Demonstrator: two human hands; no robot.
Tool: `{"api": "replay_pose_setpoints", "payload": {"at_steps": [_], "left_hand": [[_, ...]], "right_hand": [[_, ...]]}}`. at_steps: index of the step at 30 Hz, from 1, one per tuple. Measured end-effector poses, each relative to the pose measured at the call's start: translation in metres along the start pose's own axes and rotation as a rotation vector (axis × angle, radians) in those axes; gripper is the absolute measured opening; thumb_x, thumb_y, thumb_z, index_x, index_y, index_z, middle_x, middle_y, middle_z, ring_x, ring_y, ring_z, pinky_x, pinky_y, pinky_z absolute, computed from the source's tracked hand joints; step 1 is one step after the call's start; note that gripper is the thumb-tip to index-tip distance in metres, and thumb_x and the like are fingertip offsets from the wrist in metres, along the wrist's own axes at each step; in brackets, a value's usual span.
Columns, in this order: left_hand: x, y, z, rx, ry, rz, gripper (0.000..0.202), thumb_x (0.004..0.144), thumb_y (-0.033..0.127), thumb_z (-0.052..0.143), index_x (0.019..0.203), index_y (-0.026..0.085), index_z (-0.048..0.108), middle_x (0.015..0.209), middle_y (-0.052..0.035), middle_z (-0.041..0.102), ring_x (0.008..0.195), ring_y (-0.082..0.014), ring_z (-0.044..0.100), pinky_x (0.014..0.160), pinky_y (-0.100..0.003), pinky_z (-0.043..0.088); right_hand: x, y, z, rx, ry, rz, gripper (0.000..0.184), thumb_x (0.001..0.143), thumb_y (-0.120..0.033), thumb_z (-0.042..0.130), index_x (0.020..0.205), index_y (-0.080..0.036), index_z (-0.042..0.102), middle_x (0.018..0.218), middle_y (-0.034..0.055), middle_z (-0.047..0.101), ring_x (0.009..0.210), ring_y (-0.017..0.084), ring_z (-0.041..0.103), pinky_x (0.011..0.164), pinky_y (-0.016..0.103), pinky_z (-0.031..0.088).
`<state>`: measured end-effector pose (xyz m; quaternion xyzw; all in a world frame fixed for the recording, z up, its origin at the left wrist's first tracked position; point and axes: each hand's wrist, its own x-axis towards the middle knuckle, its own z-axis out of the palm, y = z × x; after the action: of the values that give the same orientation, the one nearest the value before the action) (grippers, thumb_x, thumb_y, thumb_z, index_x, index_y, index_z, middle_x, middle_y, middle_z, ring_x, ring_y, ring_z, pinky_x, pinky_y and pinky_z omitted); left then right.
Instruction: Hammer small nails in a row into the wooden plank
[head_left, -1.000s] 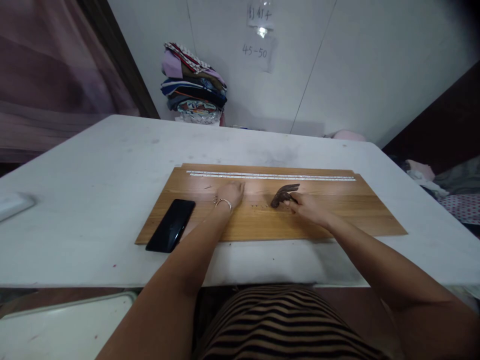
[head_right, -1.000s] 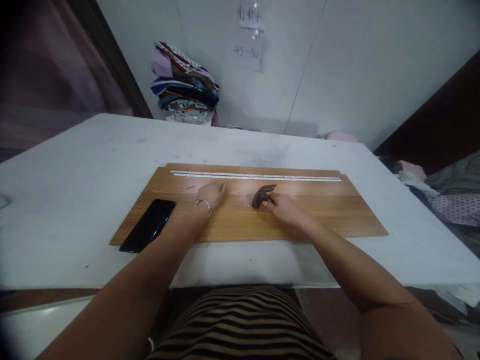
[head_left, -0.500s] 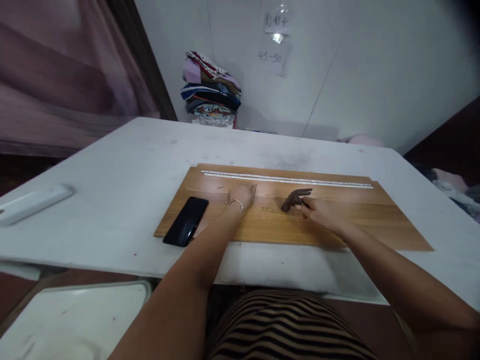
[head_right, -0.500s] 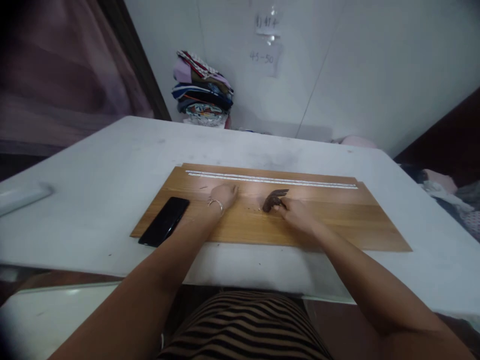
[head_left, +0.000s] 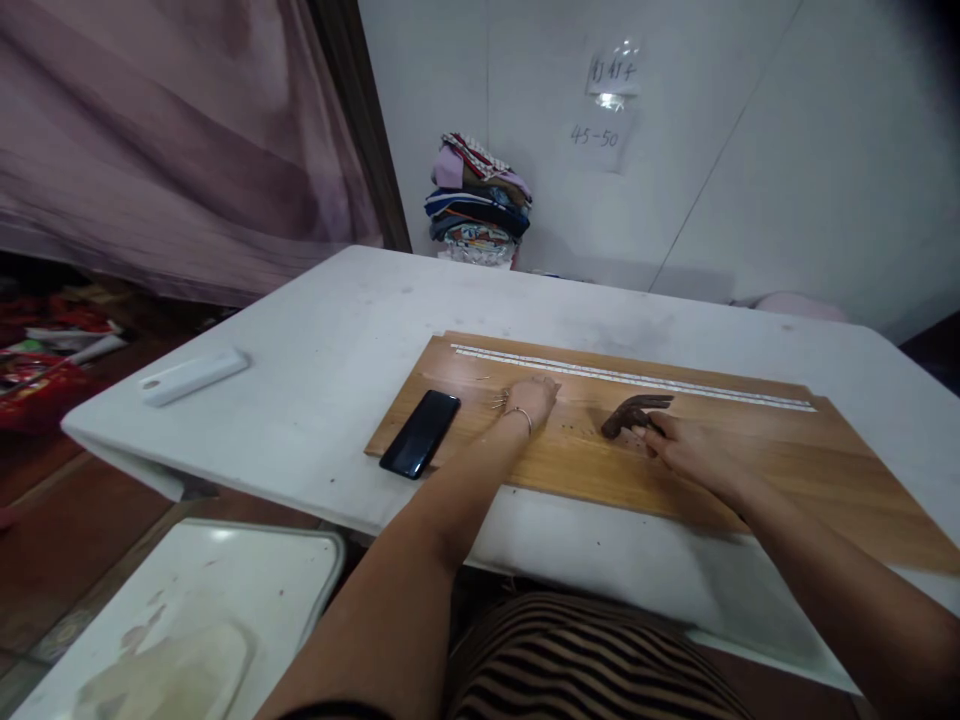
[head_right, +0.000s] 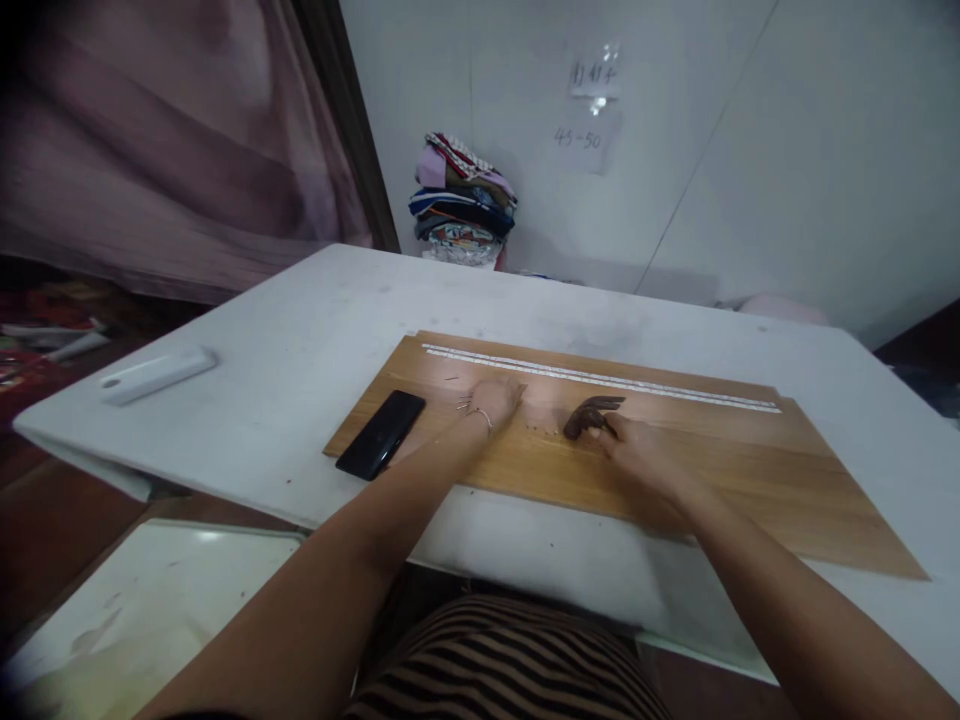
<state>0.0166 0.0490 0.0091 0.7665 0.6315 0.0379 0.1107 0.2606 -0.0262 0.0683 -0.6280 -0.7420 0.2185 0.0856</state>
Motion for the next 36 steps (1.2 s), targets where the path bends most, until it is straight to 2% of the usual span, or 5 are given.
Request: {"api": "replay_pose_setpoints", "payload": {"at_steps": [6, 15, 23, 29, 36], "left_hand": [[-0.030, 0.015, 0.004, 0.033, 0.086, 0.017, 0.038, 0.097, 0.013, 0.036, 0.118, 0.014, 0.068, 0.114, -0.0170, 0.068, 0.111, -0.0260, 0.062, 0.091, -0.039, 0.048], [-0.071, 0.014, 0.010, 0.021, 0.081, 0.097, 0.032, 0.099, 0.017, 0.037, 0.114, 0.016, 0.065, 0.115, -0.0136, 0.066, 0.111, -0.0250, 0.058, 0.092, -0.037, 0.046], [-0.063, 0.002, 0.005, 0.023, 0.113, 0.168, 0.029, 0.101, 0.028, 0.042, 0.107, 0.016, 0.068, 0.119, -0.0135, 0.065, 0.115, -0.0262, 0.056, 0.101, -0.040, 0.042], [-0.053, -0.004, 0.019, -0.040, 0.210, 0.193, 0.025, 0.099, 0.029, 0.047, 0.107, 0.015, 0.066, 0.128, -0.0138, 0.063, 0.123, -0.0259, 0.054, 0.109, -0.039, 0.040], [-0.049, -0.007, 0.024, -0.067, 0.256, 0.197, 0.021, 0.096, 0.026, 0.051, 0.104, 0.016, 0.067, 0.126, -0.0131, 0.065, 0.120, -0.0269, 0.057, 0.107, -0.040, 0.043]], "right_hand": [[0.001, 0.001, -0.002, 0.013, 0.003, 0.004, 0.030, 0.091, -0.044, 0.048, 0.074, -0.022, 0.059, 0.065, 0.0055, 0.066, 0.060, 0.020, 0.060, 0.058, 0.030, 0.041], [0.004, 0.009, 0.004, 0.016, 0.014, -0.020, 0.031, 0.091, -0.045, 0.049, 0.079, -0.020, 0.064, 0.068, 0.0059, 0.066, 0.064, 0.021, 0.060, 0.061, 0.031, 0.041], [0.003, -0.004, -0.006, 0.084, -0.014, 0.034, 0.027, 0.093, -0.039, 0.049, 0.087, -0.018, 0.066, 0.072, 0.0064, 0.068, 0.065, 0.021, 0.061, 0.064, 0.032, 0.045], [0.010, 0.004, 0.002, 0.055, -0.008, -0.019, 0.026, 0.093, -0.037, 0.052, 0.088, -0.017, 0.068, 0.073, 0.0060, 0.068, 0.068, 0.020, 0.061, 0.068, 0.030, 0.044], [0.009, 0.005, 0.002, 0.088, -0.019, 0.003, 0.025, 0.094, -0.037, 0.052, 0.089, -0.017, 0.066, 0.072, 0.0048, 0.067, 0.064, 0.017, 0.060, 0.063, 0.027, 0.043]]}}
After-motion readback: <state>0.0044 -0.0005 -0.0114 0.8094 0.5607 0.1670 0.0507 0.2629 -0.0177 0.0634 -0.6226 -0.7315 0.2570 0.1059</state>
